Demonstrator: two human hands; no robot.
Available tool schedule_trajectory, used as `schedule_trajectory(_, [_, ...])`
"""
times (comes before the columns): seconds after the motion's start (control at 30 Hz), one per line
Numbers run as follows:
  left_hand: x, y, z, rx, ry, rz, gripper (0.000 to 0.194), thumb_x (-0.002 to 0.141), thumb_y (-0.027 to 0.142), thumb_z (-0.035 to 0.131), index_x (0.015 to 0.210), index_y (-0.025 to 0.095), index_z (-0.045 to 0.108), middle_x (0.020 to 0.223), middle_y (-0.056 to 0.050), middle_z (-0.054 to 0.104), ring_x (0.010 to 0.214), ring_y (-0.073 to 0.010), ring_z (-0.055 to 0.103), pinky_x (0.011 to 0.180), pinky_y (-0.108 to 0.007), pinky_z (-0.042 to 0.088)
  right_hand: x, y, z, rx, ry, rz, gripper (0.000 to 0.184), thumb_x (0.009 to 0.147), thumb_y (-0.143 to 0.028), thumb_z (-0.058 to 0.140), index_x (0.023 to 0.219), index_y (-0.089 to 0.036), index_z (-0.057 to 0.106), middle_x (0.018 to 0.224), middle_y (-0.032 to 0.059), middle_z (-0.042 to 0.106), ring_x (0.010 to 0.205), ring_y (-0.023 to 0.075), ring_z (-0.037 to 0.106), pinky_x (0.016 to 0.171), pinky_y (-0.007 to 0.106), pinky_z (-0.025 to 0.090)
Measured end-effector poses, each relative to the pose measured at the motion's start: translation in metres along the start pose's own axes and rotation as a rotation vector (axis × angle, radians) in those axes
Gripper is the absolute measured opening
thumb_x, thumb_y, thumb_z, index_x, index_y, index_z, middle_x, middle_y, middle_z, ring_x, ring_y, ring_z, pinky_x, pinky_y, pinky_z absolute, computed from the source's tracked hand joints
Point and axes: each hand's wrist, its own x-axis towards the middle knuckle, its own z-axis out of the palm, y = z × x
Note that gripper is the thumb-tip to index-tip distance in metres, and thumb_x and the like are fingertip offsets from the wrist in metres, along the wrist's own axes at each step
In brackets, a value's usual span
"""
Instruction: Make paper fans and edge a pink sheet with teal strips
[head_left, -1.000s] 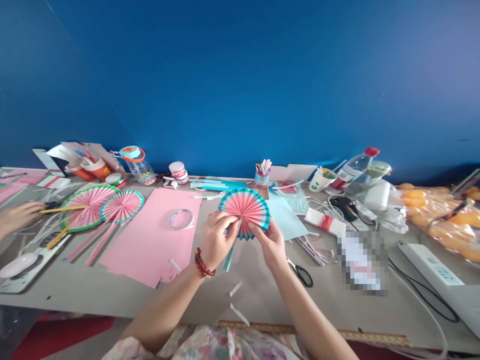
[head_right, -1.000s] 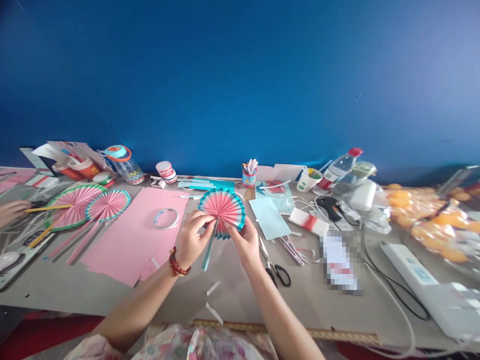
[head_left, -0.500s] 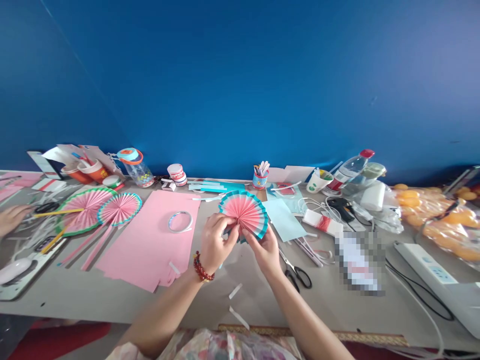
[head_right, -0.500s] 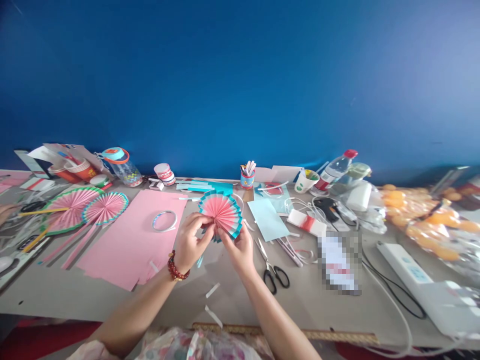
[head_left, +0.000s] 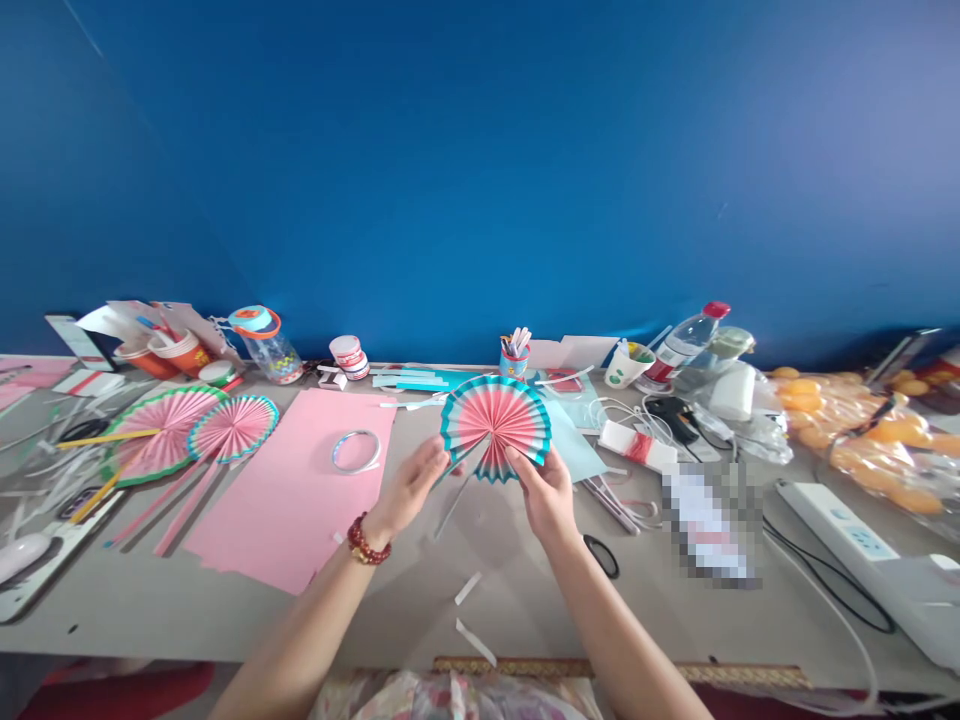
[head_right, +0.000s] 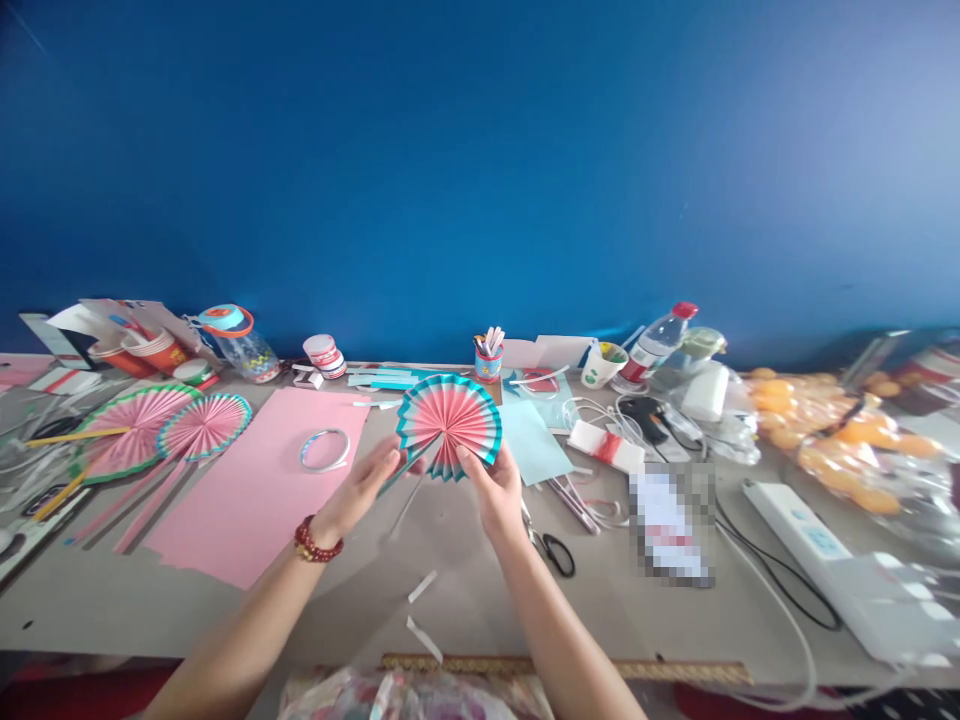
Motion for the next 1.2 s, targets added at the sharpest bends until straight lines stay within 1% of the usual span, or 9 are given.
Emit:
schedule_trajectory(0.07, [-0.006,0.001,0.006,-0.183,-0.208,-0.127,0.043,0.097,0.055,0.047,0.112,0.017,0.060,0.097,-0.010,0.070,0.087,-0.0219,0.070,0.084,-0.038,0.054,0.001,0.000,0.000,-0.007,-0.008,0.017,0.036,0.076,-0.036,0.079,0.108,-0.023,0.067,0.106,0.0044,0.073,0.095,0.0225,0.068,0.085,0.036,0.054])
schedule_trajectory(0.13, [-0.010,0.001,0.014,-0.311,-0.287,-0.190,0.042,0.094,0.055,0.053,0.104,0.015,0.059,0.089,-0.009,0.069,0.075,-0.0190,0.069,0.074,-0.033,0.054,0.001,-0.001,0.000,-0.009,-0.021,0.025,0.038,0.076,-0.037,0.079,0.110,-0.023,0.067,0.106,0.0046,0.073,0.097,0.0228,0.068,0.086,0.036,0.054])
schedule_trajectory(0.3, [-0.013,-0.007,0.026,-0.373,-0.197,-0.213,0.035,0.089,0.049,0.063,0.083,0.018,0.050,0.064,0.005,0.052,0.048,-0.0062,0.044,0.049,-0.020,0.037,-0.002,-0.003,-0.001,0.019,-0.073,0.044,0.046,0.076,-0.037,0.079,0.118,-0.026,0.064,0.112,0.0051,0.072,0.105,0.0244,0.066,0.091,0.037,0.053])
schedule_trajectory(0.43, [-0.014,-0.013,0.029,-0.432,-0.141,-0.225,0.036,0.090,0.050,0.060,0.080,0.019,0.045,0.064,0.007,0.047,0.046,-0.0043,0.034,0.045,-0.019,0.028,-0.003,-0.003,-0.005,0.071,-0.093,0.069,0.048,0.077,-0.040,0.077,0.122,-0.029,0.062,0.114,0.0047,0.070,0.105,0.0235,0.065,0.088,0.035,0.053])
schedule_trajectory(0.53, [-0.016,-0.014,0.031,-0.448,-0.141,-0.221,0.037,0.089,0.051,0.060,0.078,0.019,0.043,0.062,0.008,0.045,0.044,-0.0037,0.030,0.044,-0.019,0.024,0.001,-0.003,-0.008,0.122,-0.069,0.093,0.042,0.078,-0.045,0.075,0.116,-0.030,0.065,0.115,0.0033,0.070,0.102,0.0221,0.066,0.082,0.031,0.055])
schedule_trajectory(0.63, [-0.017,-0.014,0.032,-0.472,-0.149,-0.223,0.038,0.089,0.052,0.059,0.078,0.020,0.042,0.062,0.008,0.045,0.044,-0.0036,0.028,0.044,-0.019,0.022,0.005,-0.006,-0.012,0.124,-0.052,0.102,0.040,0.075,-0.049,0.076,0.109,-0.031,0.067,0.112,0.0028,0.070,0.094,0.0210,0.067,0.073,0.028,0.054])
schedule_trajectory(0.7, [-0.018,-0.015,0.033,-0.498,-0.147,-0.221,0.038,0.091,0.052,0.057,0.077,0.020,0.040,0.062,0.008,0.045,0.044,-0.0037,0.027,0.044,-0.019,0.021,0.006,-0.007,-0.012,0.102,-0.094,0.113,0.041,0.073,-0.050,0.077,0.108,-0.030,0.067,0.110,0.0035,0.071,0.091,0.0212,0.067,0.071,0.028,0.054])
schedule_trajectory(0.97, [-0.020,-0.014,0.045,-0.448,-0.111,-0.216,0.042,0.087,0.056,0.061,0.082,0.022,0.037,0.058,0.011,0.038,0.044,-0.0040,0.026,0.043,-0.017,0.019,-0.014,0.013,-0.001,0.073,-0.291,0.226,0.044,0.064,-0.039,0.085,0.102,-0.024,0.068,0.104,0.0058,0.072,0.097,0.0262,0.067,0.090,0.042,0.051])
schedule_trajectory(1.2, [-0.022,-0.011,0.044,-0.514,-0.151,-0.269,0.038,0.088,0.051,0.060,0.080,0.022,0.037,0.057,0.010,0.040,0.044,-0.0045,0.026,0.042,-0.017,0.018,-0.012,0.013,-0.004,0.119,-0.176,0.208,0.037,0.060,-0.042,0.086,0.088,-0.025,0.069,0.091,0.0021,0.074,0.086,0.0235,0.068,0.085,0.040,0.053])
